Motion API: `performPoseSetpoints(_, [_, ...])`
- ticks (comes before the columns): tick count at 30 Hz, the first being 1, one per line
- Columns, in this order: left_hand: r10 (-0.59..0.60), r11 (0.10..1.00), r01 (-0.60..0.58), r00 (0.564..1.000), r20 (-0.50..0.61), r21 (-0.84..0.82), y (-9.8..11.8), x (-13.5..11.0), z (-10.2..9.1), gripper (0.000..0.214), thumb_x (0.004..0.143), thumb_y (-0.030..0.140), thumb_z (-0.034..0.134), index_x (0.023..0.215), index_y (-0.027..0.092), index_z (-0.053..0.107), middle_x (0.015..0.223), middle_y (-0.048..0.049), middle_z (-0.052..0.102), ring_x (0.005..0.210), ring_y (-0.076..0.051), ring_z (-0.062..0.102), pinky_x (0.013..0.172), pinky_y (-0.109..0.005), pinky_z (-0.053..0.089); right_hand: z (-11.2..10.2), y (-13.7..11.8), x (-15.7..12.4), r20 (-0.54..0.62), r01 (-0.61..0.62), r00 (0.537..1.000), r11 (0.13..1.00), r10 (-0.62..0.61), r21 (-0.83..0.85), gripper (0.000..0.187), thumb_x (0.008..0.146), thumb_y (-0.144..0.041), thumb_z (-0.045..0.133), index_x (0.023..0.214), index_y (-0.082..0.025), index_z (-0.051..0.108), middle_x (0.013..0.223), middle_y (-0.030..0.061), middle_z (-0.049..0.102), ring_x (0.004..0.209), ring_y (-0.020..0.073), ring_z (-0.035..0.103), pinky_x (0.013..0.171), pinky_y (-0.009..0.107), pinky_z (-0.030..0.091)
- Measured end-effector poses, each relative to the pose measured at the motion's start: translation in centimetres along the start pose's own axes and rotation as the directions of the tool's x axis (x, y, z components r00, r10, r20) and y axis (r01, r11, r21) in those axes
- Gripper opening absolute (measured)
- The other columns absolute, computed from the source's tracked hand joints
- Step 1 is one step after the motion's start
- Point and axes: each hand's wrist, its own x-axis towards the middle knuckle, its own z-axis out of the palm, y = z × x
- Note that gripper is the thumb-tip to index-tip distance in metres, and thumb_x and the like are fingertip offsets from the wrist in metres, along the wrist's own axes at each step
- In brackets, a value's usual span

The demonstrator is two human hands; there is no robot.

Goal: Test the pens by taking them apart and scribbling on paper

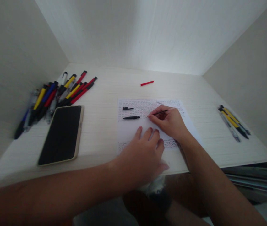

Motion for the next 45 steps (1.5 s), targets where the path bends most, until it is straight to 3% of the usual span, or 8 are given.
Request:
performPoseSetpoints(37, [0.012,1.000,-0.012,1.000,0.020,-0.023,-0.17,0.12,0.03,0.062,0.095,0.055,0.051,0.132,0.006,0.058,0.136,-0.0248,0.053,0.133,-0.042,0.043,0.112,-0.063,0.032,0.26,-0.16,-0.21,-0.009,-0.004,1.000,1.000,0.004,-0.001,0.012,0.080,-0.032,0.075,0.079,-0.020,0.069,0.078,0.0050,0.073,0.069,0.0206,0.069,0.064,0.035,0.055])
performPoseSetpoints(45, [0.024,1.000,-0.024,1.000,0.021,-0.006,-0.21,0.15,0.05,0.063,0.096,0.055,0.050,0.134,0.005,0.057,0.136,-0.0257,0.052,0.133,-0.042,0.043,0.111,-0.063,0.032,0.16,-0.17,-0.29,-0.055,-0.004,0.998,1.000,0.003,-0.010,0.014,0.080,-0.033,0.074,0.081,-0.019,0.070,0.079,0.0059,0.074,0.070,0.0205,0.069,0.066,0.034,0.055])
